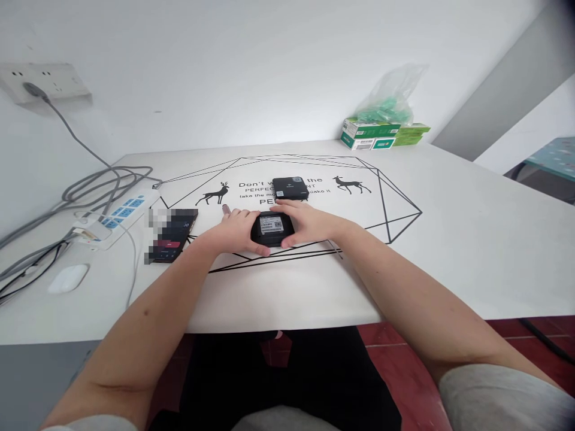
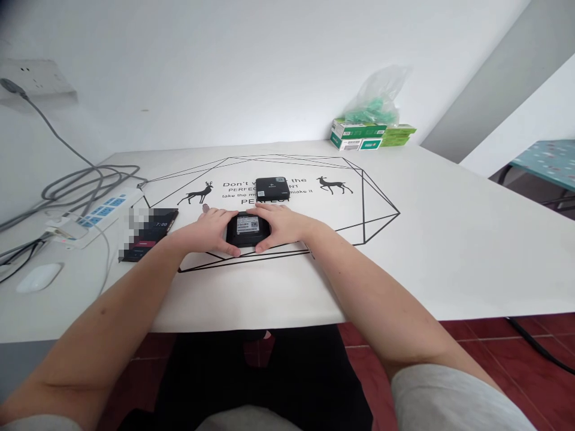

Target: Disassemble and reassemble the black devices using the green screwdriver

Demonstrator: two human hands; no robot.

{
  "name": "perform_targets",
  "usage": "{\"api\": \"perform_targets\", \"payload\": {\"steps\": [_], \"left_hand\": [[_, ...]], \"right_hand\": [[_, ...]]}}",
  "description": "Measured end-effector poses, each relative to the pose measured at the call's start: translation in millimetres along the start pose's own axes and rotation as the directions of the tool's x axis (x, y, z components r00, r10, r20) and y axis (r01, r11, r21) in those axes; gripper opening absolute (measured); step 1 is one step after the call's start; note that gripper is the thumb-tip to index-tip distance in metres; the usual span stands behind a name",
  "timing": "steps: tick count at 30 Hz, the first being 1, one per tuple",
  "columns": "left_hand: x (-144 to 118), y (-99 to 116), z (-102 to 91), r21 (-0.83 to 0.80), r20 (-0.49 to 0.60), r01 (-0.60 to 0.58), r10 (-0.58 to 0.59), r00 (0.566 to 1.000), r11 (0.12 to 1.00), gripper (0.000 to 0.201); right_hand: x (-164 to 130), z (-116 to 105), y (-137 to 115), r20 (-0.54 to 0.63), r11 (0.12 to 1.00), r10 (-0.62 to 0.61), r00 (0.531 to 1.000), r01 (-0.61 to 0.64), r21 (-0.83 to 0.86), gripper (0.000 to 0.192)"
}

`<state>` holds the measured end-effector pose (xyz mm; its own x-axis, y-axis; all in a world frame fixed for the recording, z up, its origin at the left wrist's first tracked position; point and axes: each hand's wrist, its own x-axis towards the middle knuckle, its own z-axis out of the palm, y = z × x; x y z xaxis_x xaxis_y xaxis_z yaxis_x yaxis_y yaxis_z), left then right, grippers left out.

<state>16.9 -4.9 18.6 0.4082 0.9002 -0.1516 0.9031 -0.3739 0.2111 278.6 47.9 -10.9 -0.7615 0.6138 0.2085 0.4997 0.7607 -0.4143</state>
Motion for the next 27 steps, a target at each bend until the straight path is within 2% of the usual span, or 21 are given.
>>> {"api": "perform_targets", "payload": {"steps": [1,3,6,10,12,15,18,21,23,25,27], "left_hand": [[-1.5,-0.4,-2.3,0.0,0.016,-0.011,0.011,1.0,1.0,0.109],[-2.8,-0.1,-4.7,0.01,0.019,-0.01,0.01,1.0,1.0,0.107],[-2.1,2.6,-4.1,0.016,-0.003,-0.006,0.006,1.0,1.0,0.102],[-1.3,5.6,-0.5,-0.008,-0.031,0.014,-0.014,0.999,1.0,0.11],[-1.3,5.7,1.2,-0.022,-0.037,0.022,-0.023,0.999,1.0,0.114],[-0.7,4.2,3.3,-0.029,-0.033,-0.015,0.014,0.999,0.999,0.11],[0.5,2.4,4.4,-0.021,-0.025,-0.023,0.023,0.999,1.0,0.106],[1.5,1.1,5.1,-0.019,-0.022,-0.013,0.013,1.0,1.0,0.109],[1.7,0.5,5.3,-0.02,-0.015,-0.026,0.025,1.0,0.999,0.108],[1.6,0.1,5.1,-0.023,-0.011,-0.036,0.035,0.999,0.999,0.108],[1.3,0.2,4.5,-0.019,-0.002,-0.038,0.038,0.999,0.999,0.11]], "right_hand": [[-0.5,-0.6,-1.3,0.05,1.0,0.017,0.999,-0.017,0.001,0.107],[-1.3,-1.8,-4.2,0.104,0.999,0.034,0.994,-0.037,0.026,0.109],[-3.4,-4.6,-8.4,0.082,0.993,0.06,0.995,-0.068,0.094,0.105],[-6.4,-10.3,-13.2,0.049,0.981,0.146,0.988,-0.15,0.12,0.117],[-6.4,-12.8,-15.0,0.073,0.981,0.142,0.987,-0.15,0.12,0.107],[-5.2,-14.3,-15.8,0.135,0.986,0.125,0.983,-0.138,0.09,0.087],[-4.9,-13.5,-13.6,0.137,0.984,0.132,0.982,-0.147,0.099,0.096],[-5.4,-13.0,-9.4,0.148,0.987,0.104,0.983,-0.121,0.106,0.09],[-5.4,-14.3,-6.4,0.112,0.992,0.085,0.99,-0.095,0.078,0.085],[-5.1,-17.0,-3.0,0.011,0.992,0.123,0.992,-0.123,-0.001,0.075],[-4.9,-20.3,1.4,-0.099,0.951,0.282,0.954,-0.292,-0.103,0.062]]}}
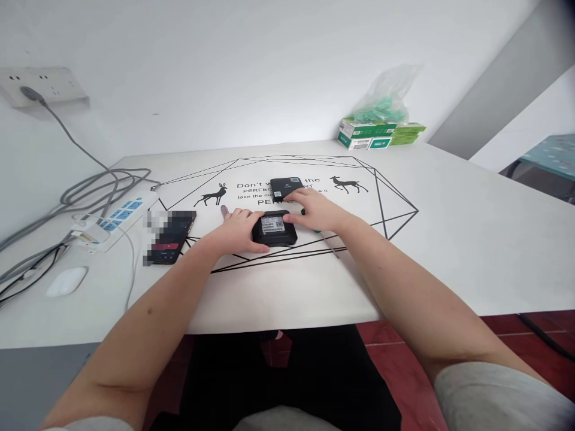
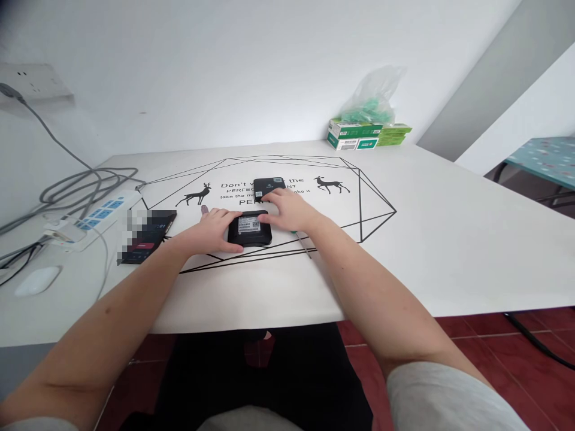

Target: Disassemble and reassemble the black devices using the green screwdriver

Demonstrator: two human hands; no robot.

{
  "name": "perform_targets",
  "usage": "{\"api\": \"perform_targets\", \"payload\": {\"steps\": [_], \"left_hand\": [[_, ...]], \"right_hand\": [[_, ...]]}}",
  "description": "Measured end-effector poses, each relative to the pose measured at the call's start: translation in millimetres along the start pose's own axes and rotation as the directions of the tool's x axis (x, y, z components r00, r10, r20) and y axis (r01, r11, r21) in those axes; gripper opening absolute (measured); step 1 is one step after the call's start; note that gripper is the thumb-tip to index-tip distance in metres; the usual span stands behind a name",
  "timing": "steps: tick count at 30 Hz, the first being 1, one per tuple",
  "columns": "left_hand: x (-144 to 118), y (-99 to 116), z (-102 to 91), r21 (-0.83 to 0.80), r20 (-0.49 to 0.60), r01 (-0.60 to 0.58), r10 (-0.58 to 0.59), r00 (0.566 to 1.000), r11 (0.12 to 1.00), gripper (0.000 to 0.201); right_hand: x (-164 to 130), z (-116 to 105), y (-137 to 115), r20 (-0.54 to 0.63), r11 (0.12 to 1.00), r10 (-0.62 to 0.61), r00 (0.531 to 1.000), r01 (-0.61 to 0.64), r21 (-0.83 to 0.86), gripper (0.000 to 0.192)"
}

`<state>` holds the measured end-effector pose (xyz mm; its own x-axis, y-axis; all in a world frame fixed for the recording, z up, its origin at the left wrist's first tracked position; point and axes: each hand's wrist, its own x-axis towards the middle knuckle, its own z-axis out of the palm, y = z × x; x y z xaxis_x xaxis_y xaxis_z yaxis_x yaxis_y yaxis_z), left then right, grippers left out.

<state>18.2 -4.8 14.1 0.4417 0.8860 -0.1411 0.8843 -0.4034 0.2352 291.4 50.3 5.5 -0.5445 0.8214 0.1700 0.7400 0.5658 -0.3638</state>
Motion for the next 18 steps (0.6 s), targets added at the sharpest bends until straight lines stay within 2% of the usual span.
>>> {"api": "perform_targets", "payload": {"steps": [1,3,5,7,8,10,11,12,14,16,18], "left_hand": [[-0.1,0.2,-0.4,0.004,0.006,0.001,-0.001,1.0,1.0,0.111],[-0.1,0.8,-0.8,0.012,0.015,0.0,-0.001,1.0,1.0,0.112],[0.4,1.5,-0.3,0.02,0.012,0.001,-0.001,1.0,1.0,0.111],[1.4,2.1,1.2,0.022,-0.002,-0.002,0.002,1.0,1.0,0.109],[1.9,2.2,2.3,0.022,-0.01,-0.006,0.006,1.0,1.0,0.108],[2.7,2.2,4.3,0.019,-0.023,-0.018,0.018,1.0,1.0,0.108],[3.0,2.0,5.3,0.015,-0.027,-0.025,0.025,0.999,1.0,0.108],[3.1,1.6,6.1,0.009,-0.029,-0.031,0.031,0.999,0.999,0.107],[3.0,0.7,7.5,-0.006,-0.03,-0.042,0.041,0.999,0.999,0.106],[3.2,-0.5,9.3,-0.016,-0.032,-0.051,0.051,0.998,0.999,0.106],[4.0,-1.3,11.9,-0.011,-0.039,-0.055,0.055,0.998,0.998,0.109]], "right_hand": [[0.9,-1.1,2.8,-0.015,0.991,0.12,0.993,-0.121,-0.05,0.058],[2.5,-2.1,9.4,0.024,0.937,0.333,0.942,-0.329,-0.117,0.053],[3.8,-1.4,16.0,0.086,0.914,0.401,0.912,-0.391,-0.11,0.047],[4.7,-0.3,21.2,0.073,0.932,0.363,0.929,-0.363,-0.015,0.035],[4.9,-0.2,23.0,0.024,0.938,0.341,0.94,-0.342,0.049,0.028],[5.3,-1.4,25.6,-0.15,0.941,0.31,0.939,-0.281,0.189,0.023],[5.5,-2.6,26.5,-0.271,0.94,0.296,0.916,-0.228,0.256,0.025],[5.9,-3.9,27.0,-0.398,0.937,0.278,0.874,-0.156,0.312,0.03],[6.9,-6.0,26.4,-0.601,0.927,0.234,0.765,0.011,0.375,0.041],[8.3,-6.2,22.1,-0.712,0.919,0.187,0.677,0.134,0.37,0.047],[10.3,-4.4,13.8,-0.759,0.927,0.146,0.634,0.18,0.329,0.05]]}}
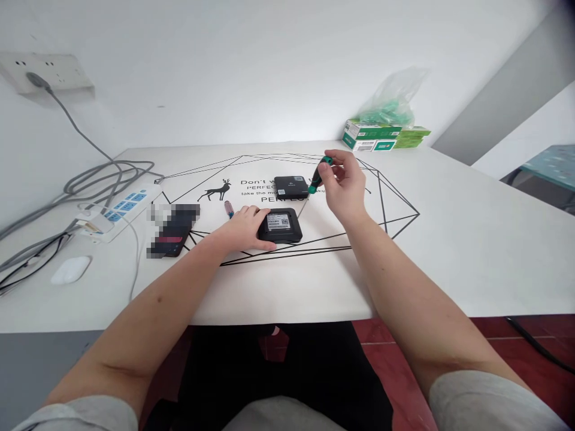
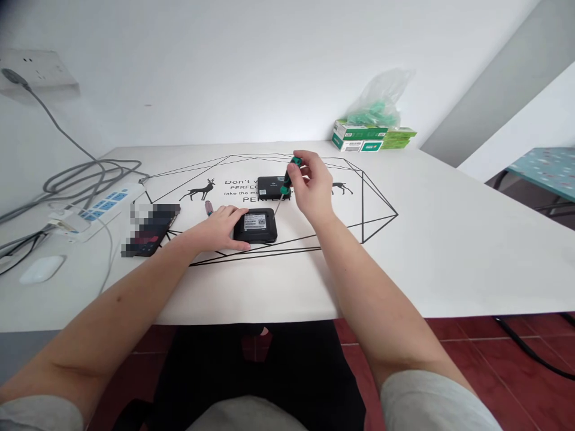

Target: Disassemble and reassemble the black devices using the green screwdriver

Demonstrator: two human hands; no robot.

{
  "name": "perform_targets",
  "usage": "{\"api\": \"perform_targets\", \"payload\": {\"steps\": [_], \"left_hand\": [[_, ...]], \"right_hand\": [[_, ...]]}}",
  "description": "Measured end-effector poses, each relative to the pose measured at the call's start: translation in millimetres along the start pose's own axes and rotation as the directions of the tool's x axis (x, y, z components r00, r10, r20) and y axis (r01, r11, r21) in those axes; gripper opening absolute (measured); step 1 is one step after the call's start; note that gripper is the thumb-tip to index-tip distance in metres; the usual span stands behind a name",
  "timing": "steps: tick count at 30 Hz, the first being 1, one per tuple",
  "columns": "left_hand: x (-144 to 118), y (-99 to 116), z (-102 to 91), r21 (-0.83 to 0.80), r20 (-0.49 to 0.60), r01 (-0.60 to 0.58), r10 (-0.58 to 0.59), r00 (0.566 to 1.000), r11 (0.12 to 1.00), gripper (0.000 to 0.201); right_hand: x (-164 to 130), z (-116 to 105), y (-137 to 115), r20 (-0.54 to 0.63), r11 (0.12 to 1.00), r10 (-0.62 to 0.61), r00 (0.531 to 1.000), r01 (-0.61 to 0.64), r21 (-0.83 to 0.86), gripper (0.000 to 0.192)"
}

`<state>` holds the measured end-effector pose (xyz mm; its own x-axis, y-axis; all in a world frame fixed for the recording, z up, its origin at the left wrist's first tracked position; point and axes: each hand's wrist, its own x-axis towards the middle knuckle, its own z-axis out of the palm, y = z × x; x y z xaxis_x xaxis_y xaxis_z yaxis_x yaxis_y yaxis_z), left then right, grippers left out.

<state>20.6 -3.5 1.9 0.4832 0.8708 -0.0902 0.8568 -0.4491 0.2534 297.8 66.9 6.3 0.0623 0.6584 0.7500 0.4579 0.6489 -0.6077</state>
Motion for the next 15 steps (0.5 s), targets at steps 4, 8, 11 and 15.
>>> {"api": "perform_targets", "payload": {"steps": [4,8,11,15], "left_hand": [[1.9,0.5,5.9,0.023,-0.006,-0.001,0.001,1.0,1.0,0.114],[1.7,3.0,8.6,0.023,0.008,0.013,-0.014,1.0,1.0,0.116],[1.3,3.1,8.7,0.009,-0.003,0.01,-0.01,1.0,1.0,0.113],[2.7,-0.4,11.0,-0.016,-0.022,-0.009,0.009,1.0,1.0,0.109]], "right_hand": [[-3.4,14.8,-15.2,-0.002,0.995,-0.079,0.997,0.079,-0.054,0.05],[-2.4,22.2,-21.3,0.027,0.989,-0.123,0.992,0.125,-0.083,0.043],[0.2,21.9,-22.4,0.046,0.984,-0.119,0.992,0.124,-0.126,0.038],[2.6,21.5,-26.1,0.085,0.977,-0.151,0.985,0.162,-0.141,0.033]]}}
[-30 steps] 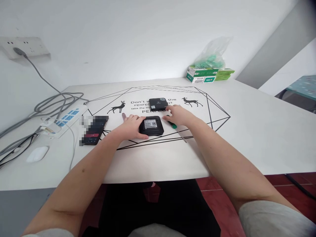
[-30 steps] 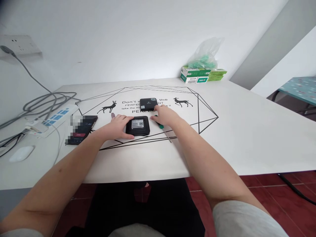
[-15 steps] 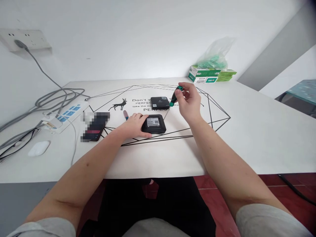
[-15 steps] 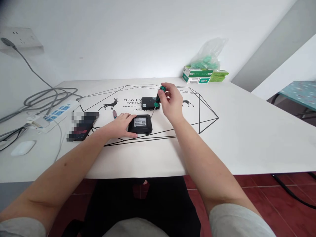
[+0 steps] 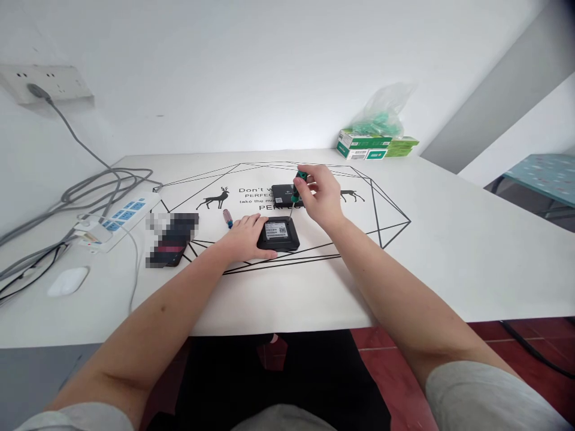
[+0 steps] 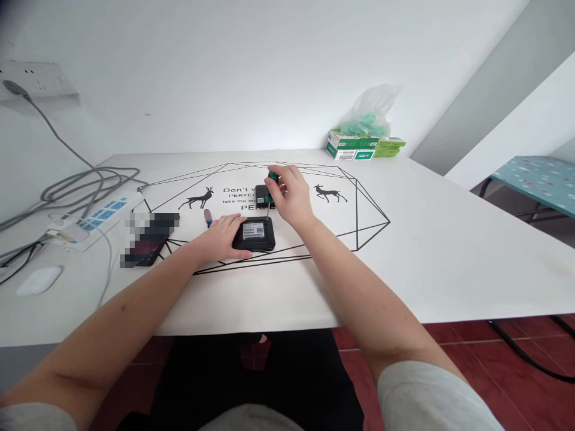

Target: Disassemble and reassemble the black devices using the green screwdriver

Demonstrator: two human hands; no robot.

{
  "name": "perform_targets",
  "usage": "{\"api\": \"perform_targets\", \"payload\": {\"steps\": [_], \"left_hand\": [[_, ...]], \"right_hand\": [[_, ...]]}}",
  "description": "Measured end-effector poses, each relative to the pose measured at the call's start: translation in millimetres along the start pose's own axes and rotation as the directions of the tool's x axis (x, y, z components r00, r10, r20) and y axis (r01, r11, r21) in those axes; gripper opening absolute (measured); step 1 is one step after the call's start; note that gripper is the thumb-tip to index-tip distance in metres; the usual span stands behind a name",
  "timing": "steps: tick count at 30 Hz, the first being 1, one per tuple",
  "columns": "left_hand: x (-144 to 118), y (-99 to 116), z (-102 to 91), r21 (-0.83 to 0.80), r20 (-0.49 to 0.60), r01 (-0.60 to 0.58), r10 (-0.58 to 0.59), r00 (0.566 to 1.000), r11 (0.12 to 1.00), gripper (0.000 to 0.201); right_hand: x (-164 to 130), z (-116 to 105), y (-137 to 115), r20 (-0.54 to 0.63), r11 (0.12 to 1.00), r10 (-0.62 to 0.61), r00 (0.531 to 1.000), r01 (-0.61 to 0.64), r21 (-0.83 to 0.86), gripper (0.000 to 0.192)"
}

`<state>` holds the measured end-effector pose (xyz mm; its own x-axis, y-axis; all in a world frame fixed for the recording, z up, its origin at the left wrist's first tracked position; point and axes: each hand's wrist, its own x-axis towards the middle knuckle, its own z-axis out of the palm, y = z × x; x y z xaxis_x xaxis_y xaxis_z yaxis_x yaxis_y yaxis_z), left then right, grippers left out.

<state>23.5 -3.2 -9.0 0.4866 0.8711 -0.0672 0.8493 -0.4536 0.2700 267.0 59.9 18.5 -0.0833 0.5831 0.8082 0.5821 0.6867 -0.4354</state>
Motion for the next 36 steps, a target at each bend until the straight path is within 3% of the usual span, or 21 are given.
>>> {"api": "perform_targets", "payload": {"steps": [4,12,16,20,36], "left_hand": [[1.1,-4.2,6.0,-0.015,-0.035,0.003,-0.003,0.999,1.0,0.109],[-4.2,-2.0,19.0,0.028,-0.145,0.004,0.0,0.99,1.0,0.101],[-5.8,0.6,21.1,0.021,-0.184,0.0,0.004,0.983,1.0,0.097],[-7.4,2.5,20.8,0.01,-0.187,0.012,-0.009,0.982,1.0,0.096],[-10.7,4.9,18.8,-0.003,-0.173,0.023,-0.023,0.985,1.0,0.1]], "right_hand": [[0.7,2.2,-3.3,0.067,1.0,-0.007,0.998,0.007,-0.001,0.032],[-1.1,4.1,-7.6,0.08,0.997,-0.046,0.996,0.041,0.065,0.032],[-6.1,4.6,-7.2,-0.025,0.997,-0.006,1.0,0.008,0.079,0.031],[-8.2,5.2,-4.8,-0.127,0.996,0.061,0.99,-0.052,0.071,0.032],[-15.3,6.6,-9.7,-0.079,0.989,0.149,0.986,-0.147,0.032,0.035]]}}
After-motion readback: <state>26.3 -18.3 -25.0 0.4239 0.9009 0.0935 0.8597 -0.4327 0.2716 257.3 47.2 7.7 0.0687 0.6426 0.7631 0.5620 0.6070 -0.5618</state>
